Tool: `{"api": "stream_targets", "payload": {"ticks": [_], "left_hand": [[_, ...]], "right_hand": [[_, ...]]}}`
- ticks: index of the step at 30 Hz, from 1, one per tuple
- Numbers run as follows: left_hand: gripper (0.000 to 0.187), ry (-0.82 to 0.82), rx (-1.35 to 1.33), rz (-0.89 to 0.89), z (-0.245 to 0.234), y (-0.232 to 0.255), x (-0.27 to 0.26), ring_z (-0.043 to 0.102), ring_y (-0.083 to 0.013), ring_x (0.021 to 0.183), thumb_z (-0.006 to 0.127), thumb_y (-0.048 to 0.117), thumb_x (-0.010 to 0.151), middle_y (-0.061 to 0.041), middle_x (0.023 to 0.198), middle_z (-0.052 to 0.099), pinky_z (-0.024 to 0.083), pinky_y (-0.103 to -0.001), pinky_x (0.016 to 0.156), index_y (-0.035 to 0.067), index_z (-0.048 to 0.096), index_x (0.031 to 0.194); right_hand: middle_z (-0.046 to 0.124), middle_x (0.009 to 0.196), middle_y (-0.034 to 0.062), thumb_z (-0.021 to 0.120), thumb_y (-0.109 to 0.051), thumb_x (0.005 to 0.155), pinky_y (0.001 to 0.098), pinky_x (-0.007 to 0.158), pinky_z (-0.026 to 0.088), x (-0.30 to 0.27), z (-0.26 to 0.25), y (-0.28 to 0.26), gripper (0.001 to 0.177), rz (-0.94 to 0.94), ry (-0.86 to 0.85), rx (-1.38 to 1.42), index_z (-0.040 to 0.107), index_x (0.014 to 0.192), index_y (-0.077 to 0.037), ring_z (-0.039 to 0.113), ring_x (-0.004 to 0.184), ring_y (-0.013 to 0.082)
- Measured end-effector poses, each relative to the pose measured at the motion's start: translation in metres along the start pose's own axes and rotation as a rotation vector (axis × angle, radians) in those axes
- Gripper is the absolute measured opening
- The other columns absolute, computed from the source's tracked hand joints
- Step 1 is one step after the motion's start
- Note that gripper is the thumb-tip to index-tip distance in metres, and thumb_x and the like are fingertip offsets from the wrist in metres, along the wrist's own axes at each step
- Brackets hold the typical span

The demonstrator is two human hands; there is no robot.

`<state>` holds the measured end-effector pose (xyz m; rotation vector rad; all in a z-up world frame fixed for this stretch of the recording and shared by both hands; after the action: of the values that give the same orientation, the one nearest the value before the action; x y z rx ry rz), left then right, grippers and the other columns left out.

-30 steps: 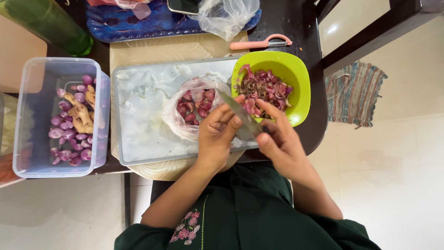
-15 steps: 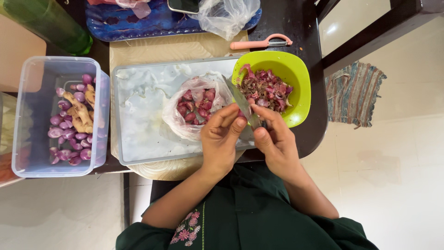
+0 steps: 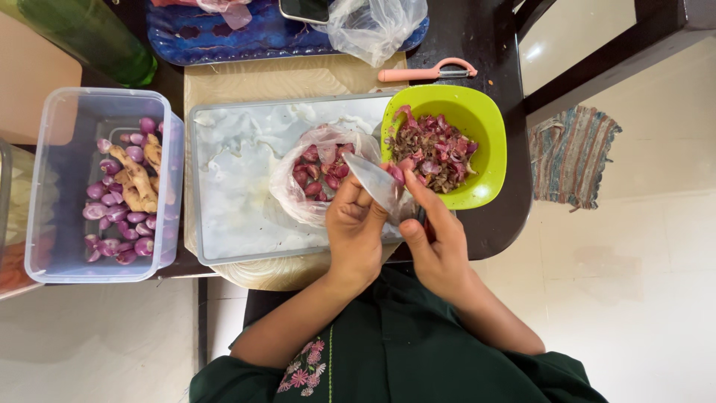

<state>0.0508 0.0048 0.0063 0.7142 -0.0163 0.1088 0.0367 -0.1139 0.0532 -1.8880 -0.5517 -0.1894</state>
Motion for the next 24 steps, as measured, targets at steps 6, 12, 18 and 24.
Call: {"api": "stream_targets", "payload": {"ticks": [6, 12, 18, 24], "left_hand": [[0.034, -0.010, 0.096, 0.049, -0.003, 0.001, -0.002, 0.065, -0.0178, 0.123, 0.062, 0.012, 0.108, -0.016, 0.136, 0.068, 0.052, -0.031, 0.106, -0.005, 0.053, 0.136], [0.033, -0.028, 0.316, 0.068, -0.010, 0.010, 0.003, 0.066, -0.0135, 0.108, 0.060, 0.016, 0.110, -0.009, 0.119, 0.072, 0.053, -0.027, 0.098, -0.004, 0.062, 0.136], [0.029, -0.024, 0.296, 0.093, -0.005, 0.017, 0.002, 0.065, -0.0115, 0.107, 0.064, 0.010, 0.107, -0.007, 0.120, 0.071, 0.054, -0.026, 0.092, -0.001, 0.062, 0.134], [0.022, -0.053, 0.701, 0.383, 0.012, 0.054, -0.005, 0.068, -0.0153, 0.111, 0.066, 0.007, 0.106, -0.011, 0.122, 0.069, 0.056, -0.028, 0.096, -0.001, 0.065, 0.126]], "right_hand": [[0.061, 0.137, 0.0204, 0.049, -0.025, 0.115, 0.0394, 0.103, 0.048, 0.003, -0.003, -0.009, 0.042, -0.088, 0.042, -0.142, 0.048, 0.147, 0.002, 0.062, 0.120, 0.0305], [0.051, 0.093, 0.0054, 0.044, -0.036, 0.114, 0.0207, 0.057, 0.034, -0.001, -0.002, 0.032, 0.052, 0.338, -0.164, 0.779, 0.042, 0.155, -0.004, 0.041, 0.066, 0.0070], [0.052, 0.097, 0.0043, 0.053, -0.028, 0.107, 0.0215, 0.058, 0.035, -0.002, 0.001, 0.021, 0.063, 0.340, -0.212, 0.652, 0.028, 0.161, -0.009, 0.041, 0.068, 0.0064], [0.049, 0.090, 0.0017, 0.055, -0.021, 0.111, 0.0201, 0.060, 0.033, -0.006, 0.001, 0.034, 0.051, 0.345, -0.120, 0.444, 0.046, 0.157, -0.002, 0.039, 0.069, 0.0048]]}}
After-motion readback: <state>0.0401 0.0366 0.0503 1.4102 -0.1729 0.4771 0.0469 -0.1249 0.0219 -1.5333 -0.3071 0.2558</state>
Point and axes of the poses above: each hand's wrist, its own x-axis towards the middle knuckle, its own z-axis out of the palm, y = z × x, the point moved 8 cm from there along x, towards the middle knuckle
